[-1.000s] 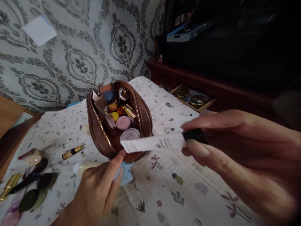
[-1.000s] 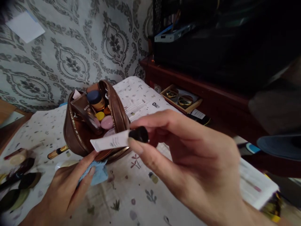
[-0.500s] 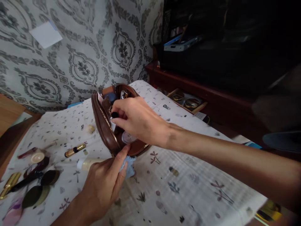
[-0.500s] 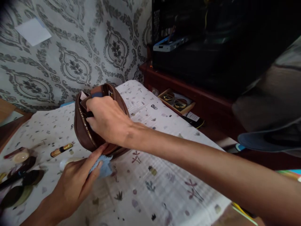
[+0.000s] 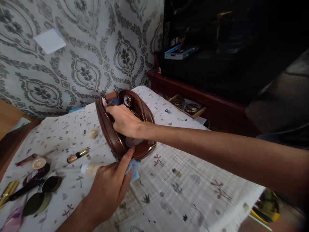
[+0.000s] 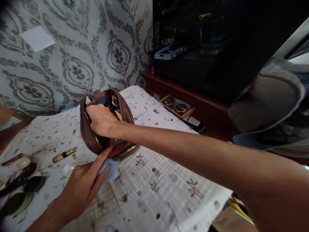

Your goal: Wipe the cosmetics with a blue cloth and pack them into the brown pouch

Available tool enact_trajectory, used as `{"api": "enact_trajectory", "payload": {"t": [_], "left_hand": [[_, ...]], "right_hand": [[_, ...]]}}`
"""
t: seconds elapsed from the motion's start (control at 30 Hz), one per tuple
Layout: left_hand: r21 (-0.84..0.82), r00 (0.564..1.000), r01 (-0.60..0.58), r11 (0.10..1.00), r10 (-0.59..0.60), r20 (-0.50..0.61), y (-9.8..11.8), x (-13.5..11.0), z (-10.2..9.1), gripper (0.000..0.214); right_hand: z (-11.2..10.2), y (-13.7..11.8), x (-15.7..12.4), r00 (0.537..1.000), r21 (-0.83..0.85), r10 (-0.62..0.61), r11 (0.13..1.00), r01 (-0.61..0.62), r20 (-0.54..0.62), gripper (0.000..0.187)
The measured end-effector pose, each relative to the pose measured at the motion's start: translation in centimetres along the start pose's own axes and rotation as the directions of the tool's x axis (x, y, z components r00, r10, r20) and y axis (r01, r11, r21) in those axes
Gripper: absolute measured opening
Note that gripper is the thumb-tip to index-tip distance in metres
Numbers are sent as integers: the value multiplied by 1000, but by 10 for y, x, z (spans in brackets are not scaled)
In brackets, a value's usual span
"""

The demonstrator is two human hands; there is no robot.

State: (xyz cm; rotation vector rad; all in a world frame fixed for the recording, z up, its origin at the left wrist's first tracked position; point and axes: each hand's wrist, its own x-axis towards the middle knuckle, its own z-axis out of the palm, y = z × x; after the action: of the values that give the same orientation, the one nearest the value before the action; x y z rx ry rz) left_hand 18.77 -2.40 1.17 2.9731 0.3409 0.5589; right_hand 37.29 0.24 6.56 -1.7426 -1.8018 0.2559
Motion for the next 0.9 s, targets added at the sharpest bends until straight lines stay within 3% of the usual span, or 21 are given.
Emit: {"api": "enact_trajectory", "payload": {"t": [0.17, 0.47, 0.8, 0.9], "left_hand": [[20, 1000, -2, 1000, 2, 0, 0, 0, 0, 52], [22, 1000, -19, 1000, 19, -19, 2, 3, 0, 49], [47, 1000, -15, 999, 16, -17, 2, 2, 3, 41], [51, 1000, -16, 999, 16, -14, 2, 1, 2, 42]], "right_hand": [[10, 2, -3, 999, 17, 29, 999, -29, -12, 47], [11, 1, -5, 1000, 26, -30, 999, 30, 6, 27], [13, -3, 0, 989, 90, 108, 991, -100, -98, 63], [10, -4, 3, 980, 97, 164, 983, -154, -109, 60]]}}
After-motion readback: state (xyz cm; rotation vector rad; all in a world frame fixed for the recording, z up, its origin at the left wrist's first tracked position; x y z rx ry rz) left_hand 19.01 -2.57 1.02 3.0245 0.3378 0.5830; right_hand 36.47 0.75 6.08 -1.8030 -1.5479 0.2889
